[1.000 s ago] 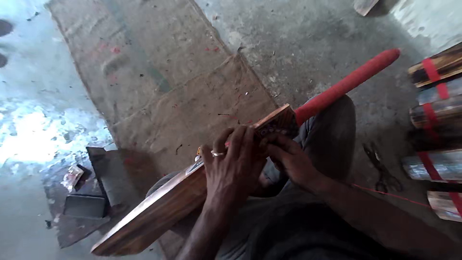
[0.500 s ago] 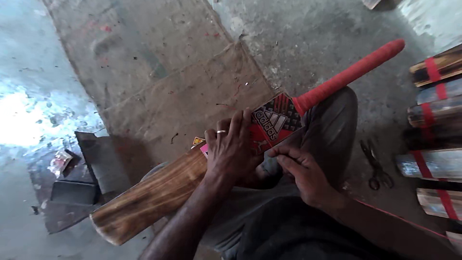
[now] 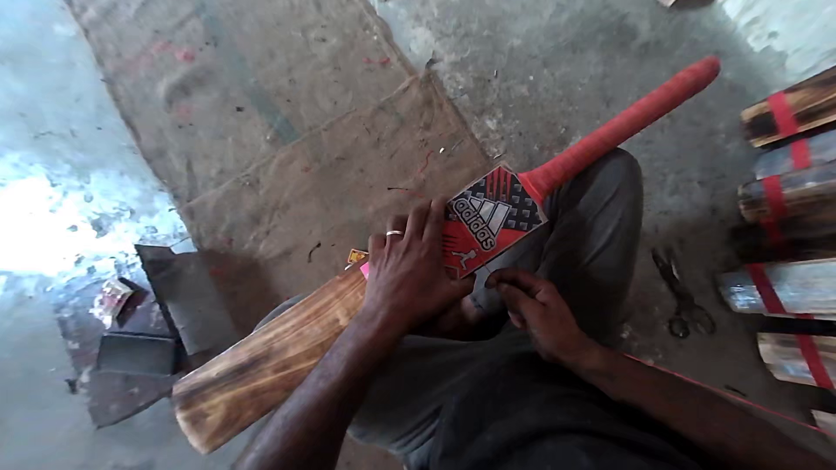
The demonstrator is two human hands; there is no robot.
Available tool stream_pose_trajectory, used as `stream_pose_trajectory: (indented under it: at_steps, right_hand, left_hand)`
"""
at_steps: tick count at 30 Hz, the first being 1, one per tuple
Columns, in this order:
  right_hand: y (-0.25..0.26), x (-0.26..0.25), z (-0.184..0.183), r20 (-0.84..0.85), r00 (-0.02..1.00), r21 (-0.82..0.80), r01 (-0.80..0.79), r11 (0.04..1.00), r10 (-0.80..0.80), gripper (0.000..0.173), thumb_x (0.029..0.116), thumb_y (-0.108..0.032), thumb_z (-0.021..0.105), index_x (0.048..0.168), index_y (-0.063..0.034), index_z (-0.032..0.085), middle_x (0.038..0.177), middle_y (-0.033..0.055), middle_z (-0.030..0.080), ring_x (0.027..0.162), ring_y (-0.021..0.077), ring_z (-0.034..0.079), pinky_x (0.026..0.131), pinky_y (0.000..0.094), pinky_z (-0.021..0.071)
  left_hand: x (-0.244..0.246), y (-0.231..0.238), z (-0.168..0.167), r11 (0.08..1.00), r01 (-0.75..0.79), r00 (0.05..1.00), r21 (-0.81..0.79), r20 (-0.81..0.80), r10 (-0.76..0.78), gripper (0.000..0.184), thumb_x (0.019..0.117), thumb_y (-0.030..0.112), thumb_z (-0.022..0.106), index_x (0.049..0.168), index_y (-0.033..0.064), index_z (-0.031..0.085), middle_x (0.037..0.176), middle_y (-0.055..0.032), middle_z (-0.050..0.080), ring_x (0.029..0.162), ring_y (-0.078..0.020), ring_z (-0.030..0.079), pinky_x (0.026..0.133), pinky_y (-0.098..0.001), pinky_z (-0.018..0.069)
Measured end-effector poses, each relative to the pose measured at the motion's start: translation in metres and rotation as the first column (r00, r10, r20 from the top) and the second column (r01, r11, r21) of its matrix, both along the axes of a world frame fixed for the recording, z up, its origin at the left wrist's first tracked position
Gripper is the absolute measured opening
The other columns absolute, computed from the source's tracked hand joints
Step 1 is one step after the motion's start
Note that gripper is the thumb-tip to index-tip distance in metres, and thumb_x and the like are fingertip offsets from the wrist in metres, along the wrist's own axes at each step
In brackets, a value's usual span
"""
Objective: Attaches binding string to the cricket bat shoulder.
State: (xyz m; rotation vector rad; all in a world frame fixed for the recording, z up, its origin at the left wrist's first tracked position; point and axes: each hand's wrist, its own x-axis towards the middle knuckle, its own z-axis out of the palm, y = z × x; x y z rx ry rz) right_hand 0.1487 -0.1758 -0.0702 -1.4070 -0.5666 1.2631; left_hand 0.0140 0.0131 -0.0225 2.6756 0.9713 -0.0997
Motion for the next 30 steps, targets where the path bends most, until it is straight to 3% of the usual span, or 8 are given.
stream_pose_trajectory:
  at_steps: [4, 7, 10, 13, 16, 18, 26, 30]
  right_hand:
    - [0.001, 0.002, 0.006, -0.009, 1.000, 0.011, -0.028, 1.000, 0.028, 0.021, 0.1052, -0.017, 0.052, 0.114, -0.0125, 0.071, 0.072, 0.0014, 0.053, 0.052, 0.0081, 0.042, 0.047, 0.0219, 0.0383]
    - [0.000, 0.004, 0.028, 0.031, 0.998, 0.021, -0.053, 0.998, 0.052, 0.022, 0.1052, -0.017, 0.052, 0.114, -0.0119, 0.071, 0.072, 0.0027, 0.056, 0.052, 0.0094, 0.044, 0.046, 0.0227, 0.0390]
    - [-0.003, 0.008, 0.046, 0.012, 0.999, 0.080, -0.053, 0.995, 0.052, 0.021, 0.1058, -0.017, 0.054, 0.115, -0.0108, 0.071, 0.073, 0.0023, 0.057, 0.053, 0.0079, 0.044, 0.047, 0.0210, 0.0389]
    - [-0.008, 0.011, 0.052, -0.018, 0.999, 0.150, -0.035, 0.988, 0.038, 0.020, 0.1056, -0.017, 0.055, 0.113, -0.0083, 0.071, 0.073, 0.0037, 0.057, 0.053, 0.0080, 0.045, 0.047, 0.0213, 0.0400]
    - [-0.012, 0.016, 0.054, -0.045, 0.998, 0.158, -0.039, 0.987, 0.046, 0.020, 0.1059, -0.017, 0.054, 0.113, -0.0073, 0.071, 0.073, 0.0043, 0.056, 0.052, 0.0081, 0.044, 0.046, 0.0214, 0.0397]
    - [-0.012, 0.018, 0.055, -0.043, 0.998, 0.144, -0.040, 0.989, 0.046, 0.020, 0.1058, -0.017, 0.054, 0.113, -0.0078, 0.071, 0.074, 0.0044, 0.058, 0.052, 0.0074, 0.045, 0.046, 0.0203, 0.0392]
    - [-0.014, 0.021, 0.043, -0.077, 0.997, 0.086, -0.002, 0.996, 0.009, 0.021, 0.1048, -0.016, 0.055, 0.114, -0.0088, 0.072, 0.096, 0.0030, 0.070, 0.062, 0.0047, 0.055, 0.054, 0.0177, 0.0467]
    - [-0.033, 0.025, 0.024, -0.044, 0.999, 0.061, 0.011, 0.998, -0.008, 0.021, 0.1047, -0.016, 0.056, 0.113, -0.0109, 0.075, 0.096, 0.0019, 0.071, 0.063, 0.0037, 0.054, 0.053, 0.0167, 0.0436]
  left_hand:
    - [0.000, 0.007, 0.004, 0.992, -0.007, 1.000, -0.124, -0.004, 0.007, 0.119, 0.0619, 0.072, 0.076, 0.160, 0.0222, 0.030, 0.153, -0.0077, 0.045, 0.128, -0.0374, 0.051, 0.087, -0.0627, 0.0489]
    - [0.001, 0.014, 0.016, 0.906, -0.047, 0.999, -0.420, -0.001, 0.052, 0.115, 0.0621, 0.066, 0.083, 0.158, 0.0275, 0.034, 0.148, -0.0078, 0.049, 0.119, -0.0312, 0.059, 0.084, -0.0617, 0.0540]
    - [0.003, 0.007, 0.035, 0.576, -0.150, 0.983, -0.803, -0.059, 0.173, 0.096, 0.0668, 0.050, 0.089, 0.150, 0.0322, 0.043, 0.127, -0.0028, 0.064, 0.098, -0.0196, 0.070, 0.074, -0.0471, 0.0625]
    - [0.003, -0.002, 0.035, 0.192, -0.101, 0.976, -0.976, -0.059, 0.211, 0.085, 0.0761, 0.039, 0.083, 0.150, 0.0272, 0.045, 0.113, -0.0098, 0.070, 0.087, -0.0234, 0.072, 0.069, -0.0413, 0.0625]
    - [0.003, -0.008, 0.019, -0.098, 0.029, 0.976, -0.995, 0.007, 0.217, 0.080, 0.0792, 0.044, 0.080, 0.148, 0.0184, 0.049, 0.111, -0.0126, 0.071, 0.090, -0.0209, 0.071, 0.075, -0.0376, 0.0617]
    - [0.003, -0.013, 0.008, -0.215, 0.126, 0.970, -0.968, 0.075, 0.232, 0.069, 0.0828, 0.048, 0.077, 0.141, 0.0163, 0.055, 0.106, -0.0081, 0.071, 0.087, -0.0138, 0.070, 0.074, -0.0312, 0.0606]
    - [0.000, 0.002, -0.044, -0.545, 0.332, 0.942, -0.770, 0.239, 0.236, 0.039, 0.0937, 0.053, 0.067, 0.119, 0.0234, 0.071, 0.105, 0.0057, 0.075, 0.094, -0.0027, 0.071, 0.082, -0.0234, 0.0605]
    - [-0.005, 0.015, -0.066, -0.560, 0.316, 0.948, -0.766, 0.232, 0.219, 0.038, 0.0921, 0.053, 0.067, 0.115, 0.0231, 0.074, 0.103, 0.0044, 0.076, 0.093, -0.0049, 0.072, 0.082, -0.0257, 0.0606]
